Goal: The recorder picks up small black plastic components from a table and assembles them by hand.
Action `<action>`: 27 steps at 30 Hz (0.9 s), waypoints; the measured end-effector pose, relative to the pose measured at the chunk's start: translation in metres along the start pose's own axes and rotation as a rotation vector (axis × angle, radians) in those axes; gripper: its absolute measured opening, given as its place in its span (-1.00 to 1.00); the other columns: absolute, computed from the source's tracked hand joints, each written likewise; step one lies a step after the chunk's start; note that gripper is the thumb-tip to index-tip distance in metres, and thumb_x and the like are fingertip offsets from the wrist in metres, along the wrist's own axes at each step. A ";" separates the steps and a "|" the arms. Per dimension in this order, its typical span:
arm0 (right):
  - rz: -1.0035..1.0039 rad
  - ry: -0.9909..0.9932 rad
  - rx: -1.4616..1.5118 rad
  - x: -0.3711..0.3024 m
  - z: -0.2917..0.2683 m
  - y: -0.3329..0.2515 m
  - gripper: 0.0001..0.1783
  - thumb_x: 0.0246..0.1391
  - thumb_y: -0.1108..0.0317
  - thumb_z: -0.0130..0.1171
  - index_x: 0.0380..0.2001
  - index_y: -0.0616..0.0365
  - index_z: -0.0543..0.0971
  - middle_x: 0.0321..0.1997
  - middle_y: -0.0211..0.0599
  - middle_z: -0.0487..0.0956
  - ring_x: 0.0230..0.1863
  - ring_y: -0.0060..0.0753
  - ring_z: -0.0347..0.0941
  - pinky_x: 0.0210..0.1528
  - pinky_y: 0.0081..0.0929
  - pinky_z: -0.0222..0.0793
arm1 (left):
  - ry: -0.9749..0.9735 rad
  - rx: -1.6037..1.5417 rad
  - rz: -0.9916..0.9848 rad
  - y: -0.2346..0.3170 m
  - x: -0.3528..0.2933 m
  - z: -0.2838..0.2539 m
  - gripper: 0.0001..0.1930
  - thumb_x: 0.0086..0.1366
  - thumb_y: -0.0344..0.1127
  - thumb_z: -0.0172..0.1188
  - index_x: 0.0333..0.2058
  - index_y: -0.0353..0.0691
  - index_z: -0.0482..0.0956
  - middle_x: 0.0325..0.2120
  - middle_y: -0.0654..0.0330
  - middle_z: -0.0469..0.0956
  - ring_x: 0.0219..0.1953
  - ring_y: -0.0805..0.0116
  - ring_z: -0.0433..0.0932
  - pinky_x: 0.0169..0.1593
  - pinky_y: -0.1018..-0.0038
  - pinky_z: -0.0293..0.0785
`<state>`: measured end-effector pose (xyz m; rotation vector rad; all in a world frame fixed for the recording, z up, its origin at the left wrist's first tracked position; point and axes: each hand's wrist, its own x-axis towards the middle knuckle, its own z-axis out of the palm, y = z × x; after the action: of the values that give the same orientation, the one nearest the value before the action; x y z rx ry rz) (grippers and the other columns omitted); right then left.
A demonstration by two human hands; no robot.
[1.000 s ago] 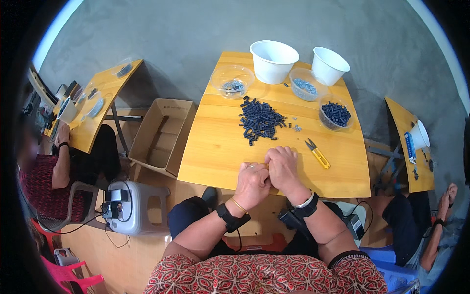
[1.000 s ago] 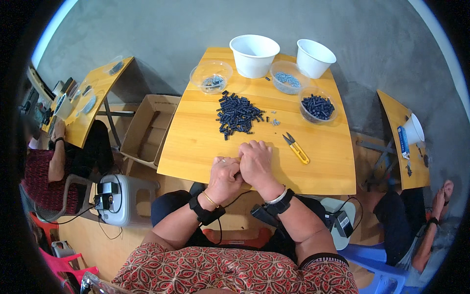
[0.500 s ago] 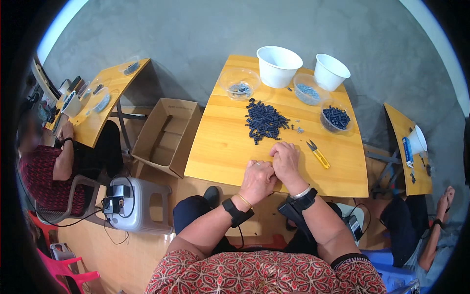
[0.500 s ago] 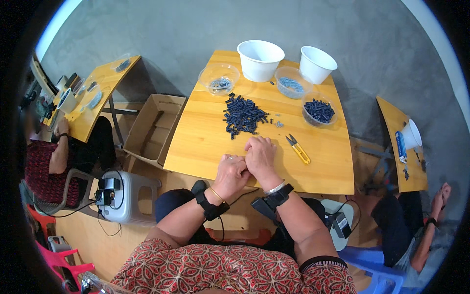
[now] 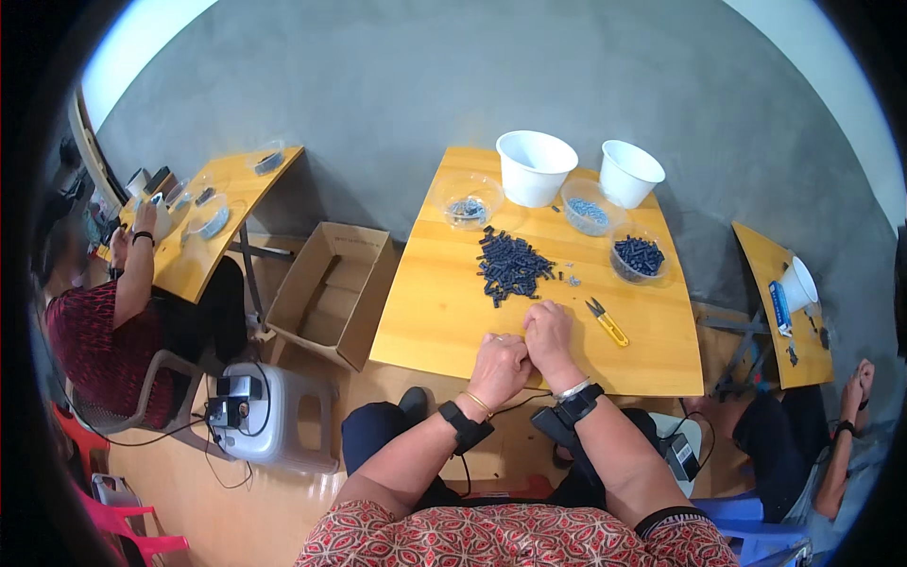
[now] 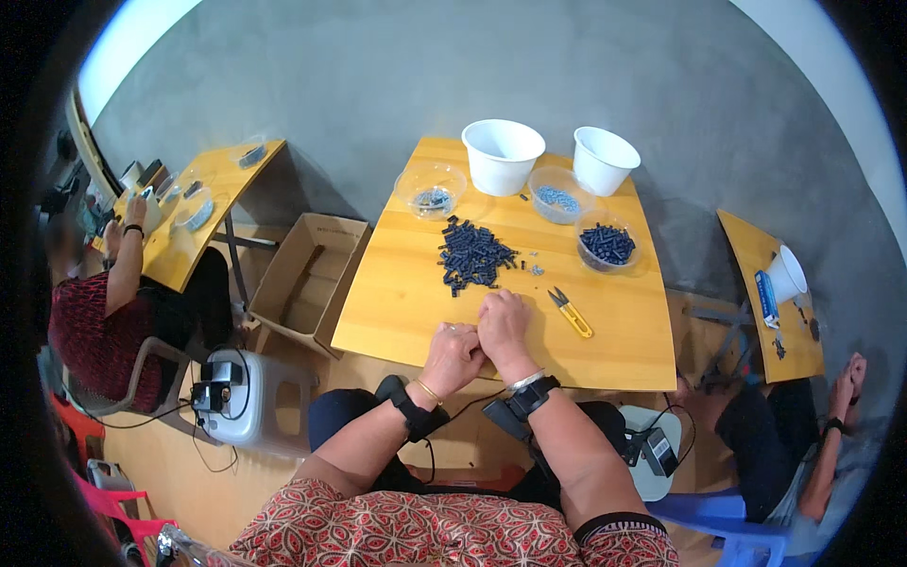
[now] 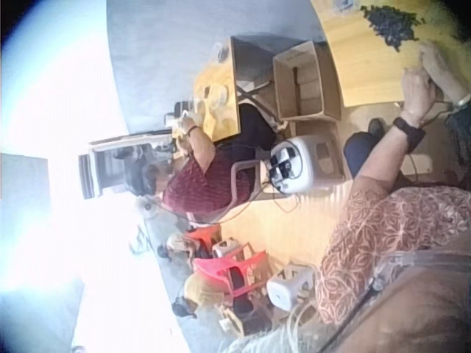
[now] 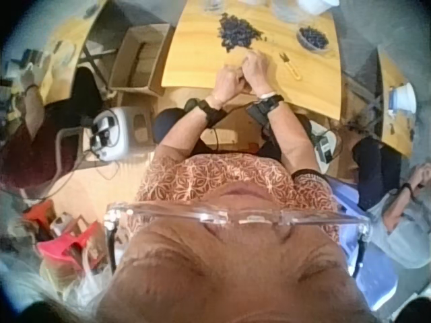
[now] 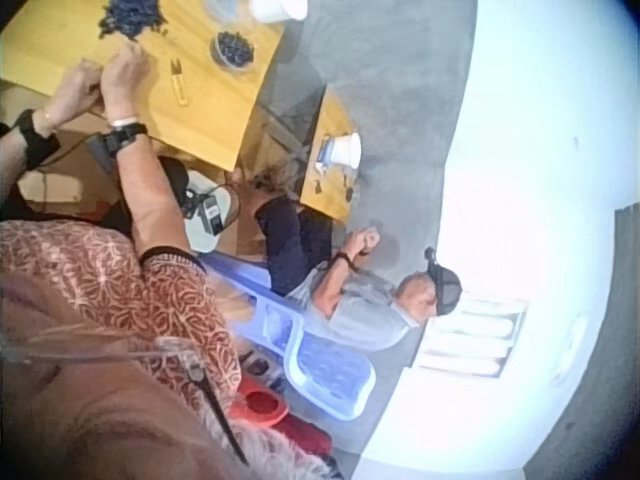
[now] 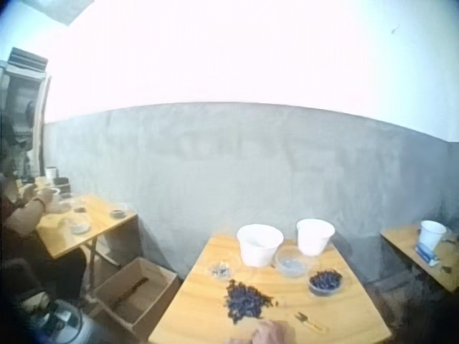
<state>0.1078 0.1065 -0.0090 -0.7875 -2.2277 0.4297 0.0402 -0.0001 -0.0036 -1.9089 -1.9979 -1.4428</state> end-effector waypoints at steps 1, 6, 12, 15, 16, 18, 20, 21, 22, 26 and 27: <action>-0.066 0.061 -0.003 0.000 0.001 -0.003 -0.87 -0.32 0.56 -0.11 -0.76 0.13 0.40 -0.59 -0.22 0.40 -0.41 -0.09 0.30 -0.39 -0.22 0.21 | 0.005 0.010 -0.008 0.000 -0.001 -0.001 -0.95 -0.19 -0.51 0.10 -0.70 -0.23 0.43 -0.66 0.13 0.43 -0.53 0.11 0.40 -0.39 0.31 0.22; -0.035 0.021 -0.012 -0.001 0.002 0.001 -0.89 -0.28 0.51 -0.07 -0.75 0.10 0.40 -0.54 -0.25 0.40 -0.37 -0.11 0.29 -0.33 -0.20 0.17 | 0.017 -0.006 -0.008 0.004 0.001 -0.002 -0.94 -0.19 -0.52 0.09 -0.70 -0.23 0.42 -0.67 0.12 0.42 -0.54 0.11 0.40 -0.39 0.32 0.21; 0.011 -0.050 -0.080 0.001 0.001 -0.001 -0.90 -0.20 0.45 -0.04 -0.71 0.13 0.41 -0.48 -0.25 0.40 -0.32 -0.10 0.27 -0.29 -0.18 0.12 | 0.007 -0.029 -0.036 0.002 0.003 0.000 -0.94 -0.19 -0.53 0.09 -0.69 -0.23 0.43 -0.68 0.12 0.41 -0.53 0.11 0.40 -0.38 0.33 0.20; 0.008 -0.061 -0.094 0.002 0.000 -0.002 -0.89 -0.19 0.44 -0.04 -0.70 0.15 0.41 -0.49 -0.23 0.41 -0.33 -0.09 0.27 -0.30 -0.17 0.12 | 0.002 -0.034 -0.040 0.000 0.003 0.002 -0.94 -0.18 -0.54 0.10 -0.68 -0.24 0.43 -0.68 0.12 0.41 -0.52 0.12 0.41 -0.37 0.32 0.20; -0.009 -0.058 -0.099 0.003 0.000 -0.002 -0.89 -0.19 0.44 -0.04 -0.70 0.16 0.42 -0.50 -0.22 0.41 -0.33 -0.08 0.27 -0.30 -0.17 0.12 | 0.023 -0.034 -0.026 -0.001 0.004 0.002 -0.94 -0.18 -0.54 0.10 -0.68 -0.24 0.43 -0.68 0.12 0.41 -0.52 0.12 0.41 -0.37 0.32 0.20; 0.005 -0.066 -0.109 0.004 -0.002 -0.004 -0.88 -0.18 0.43 -0.04 -0.70 0.16 0.42 -0.50 -0.22 0.41 -0.34 -0.08 0.27 -0.30 -0.17 0.12 | 0.015 -0.033 -0.030 0.001 0.004 0.001 -0.94 -0.18 -0.53 0.11 -0.68 -0.24 0.44 -0.67 0.12 0.41 -0.52 0.12 0.41 -0.37 0.32 0.20; 0.015 -0.072 -0.119 0.003 -0.001 -0.003 -0.88 -0.18 0.43 -0.05 -0.70 0.16 0.42 -0.51 -0.22 0.41 -0.34 -0.08 0.27 -0.31 -0.17 0.12 | 0.012 -0.030 -0.032 0.001 0.003 0.002 -0.94 -0.18 -0.53 0.11 -0.68 -0.24 0.44 -0.67 0.13 0.42 -0.52 0.12 0.41 -0.37 0.33 0.20; 0.012 -0.070 -0.122 0.003 0.001 -0.003 -0.87 -0.18 0.43 -0.05 -0.70 0.15 0.42 -0.51 -0.23 0.41 -0.34 -0.09 0.27 -0.30 -0.17 0.12 | 0.008 -0.025 -0.037 0.001 0.003 0.002 -0.94 -0.18 -0.53 0.12 -0.67 -0.23 0.44 -0.67 0.13 0.42 -0.51 0.12 0.41 -0.37 0.33 0.20; 0.009 -0.069 -0.125 0.002 0.002 -0.002 -0.87 -0.18 0.43 -0.05 -0.71 0.14 0.42 -0.51 -0.24 0.40 -0.34 -0.10 0.26 -0.30 -0.17 0.12 | 0.005 -0.020 -0.043 0.000 0.002 0.001 -0.94 -0.18 -0.52 0.12 -0.67 -0.23 0.44 -0.67 0.13 0.42 -0.51 0.13 0.41 -0.36 0.33 0.19; 0.015 -0.071 -0.115 0.001 0.002 -0.001 -0.86 -0.17 0.43 -0.05 -0.72 0.12 0.42 -0.51 -0.25 0.40 -0.32 -0.12 0.26 -0.28 -0.18 0.10 | 0.014 -0.024 -0.031 0.002 0.002 0.002 -0.95 -0.17 -0.52 0.12 -0.66 -0.22 0.45 -0.66 0.14 0.42 -0.50 0.14 0.41 -0.35 0.33 0.19; 0.023 -0.075 -0.116 0.002 0.003 0.000 -0.86 -0.17 0.42 -0.05 -0.73 0.11 0.41 -0.51 -0.26 0.39 -0.32 -0.12 0.25 -0.28 -0.18 0.10 | 0.018 -0.018 -0.028 0.001 0.002 0.002 -0.95 -0.16 -0.51 0.12 -0.65 -0.22 0.45 -0.66 0.14 0.42 -0.51 0.14 0.41 -0.35 0.33 0.19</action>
<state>0.1050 0.1077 -0.0104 -0.8715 -2.3319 0.3485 0.0419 0.0029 -0.0028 -1.8751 -2.0188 -1.4838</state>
